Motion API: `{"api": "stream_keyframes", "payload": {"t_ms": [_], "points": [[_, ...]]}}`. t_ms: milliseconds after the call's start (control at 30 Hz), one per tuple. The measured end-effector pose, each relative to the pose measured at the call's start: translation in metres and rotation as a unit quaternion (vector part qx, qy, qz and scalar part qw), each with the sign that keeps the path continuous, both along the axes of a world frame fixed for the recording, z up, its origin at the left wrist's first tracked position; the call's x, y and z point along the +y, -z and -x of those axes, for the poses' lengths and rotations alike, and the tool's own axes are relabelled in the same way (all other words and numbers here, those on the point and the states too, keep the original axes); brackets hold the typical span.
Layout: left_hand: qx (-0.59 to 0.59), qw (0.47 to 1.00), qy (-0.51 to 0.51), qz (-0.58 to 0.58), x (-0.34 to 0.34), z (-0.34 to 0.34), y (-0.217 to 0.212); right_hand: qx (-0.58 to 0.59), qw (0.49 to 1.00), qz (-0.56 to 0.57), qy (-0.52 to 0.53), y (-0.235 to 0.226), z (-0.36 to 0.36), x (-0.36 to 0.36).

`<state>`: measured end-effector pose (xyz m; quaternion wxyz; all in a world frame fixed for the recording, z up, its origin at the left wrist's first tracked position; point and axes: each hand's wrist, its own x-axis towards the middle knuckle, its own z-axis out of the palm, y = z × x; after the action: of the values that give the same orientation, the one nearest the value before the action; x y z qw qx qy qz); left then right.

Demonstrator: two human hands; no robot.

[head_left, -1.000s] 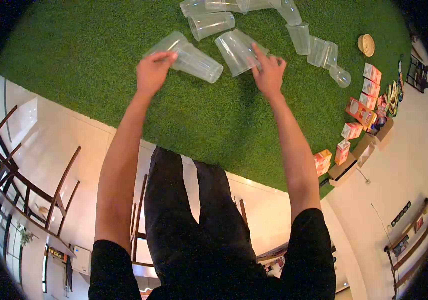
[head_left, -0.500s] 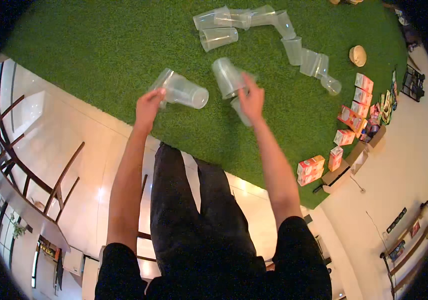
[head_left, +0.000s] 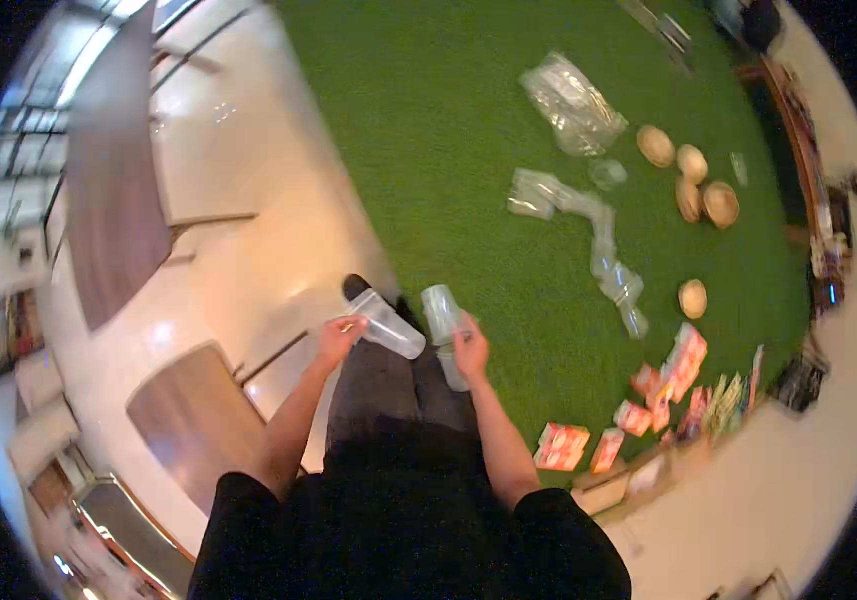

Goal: Picking up and stacking plastic cups on a wooden table.

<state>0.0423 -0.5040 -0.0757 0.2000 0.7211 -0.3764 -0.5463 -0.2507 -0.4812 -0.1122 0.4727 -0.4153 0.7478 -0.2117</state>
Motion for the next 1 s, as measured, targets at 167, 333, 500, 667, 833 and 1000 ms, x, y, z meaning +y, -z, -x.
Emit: {"api": "stream_keyframes", "payload": {"t_ms": [167,333,500,667,833,1000], "points": [[0.033,0.988,-0.149,0.019,0.072,-0.016,-0.045,0.017,0.974,0.174,-0.143,-0.019,0.007,-0.033],[0.042,0.947,-0.303,0.100,0.129,-0.025,-0.070,-0.074,0.967,0.154,-0.189,-0.017,-0.010,-0.080],[-0.016,0.914,-0.383,0.131,0.218,-0.003,-0.084,-0.010,0.924,0.185,-0.334,-0.011,-0.043,-0.067],[-0.022,0.872,-0.464,0.153,0.282,0.039,-0.112,-0.138,0.883,0.173,-0.415,-0.016,-0.090,-0.053],[-0.076,0.807,-0.572,0.128,0.368,0.089,-0.126,-0.126,0.813,0.141,-0.551,-0.052,-0.148,0.005],[-0.082,0.718,-0.681,0.118,0.417,0.137,-0.112,-0.213,0.747,0.118,-0.619,-0.066,-0.204,0.055]]}}
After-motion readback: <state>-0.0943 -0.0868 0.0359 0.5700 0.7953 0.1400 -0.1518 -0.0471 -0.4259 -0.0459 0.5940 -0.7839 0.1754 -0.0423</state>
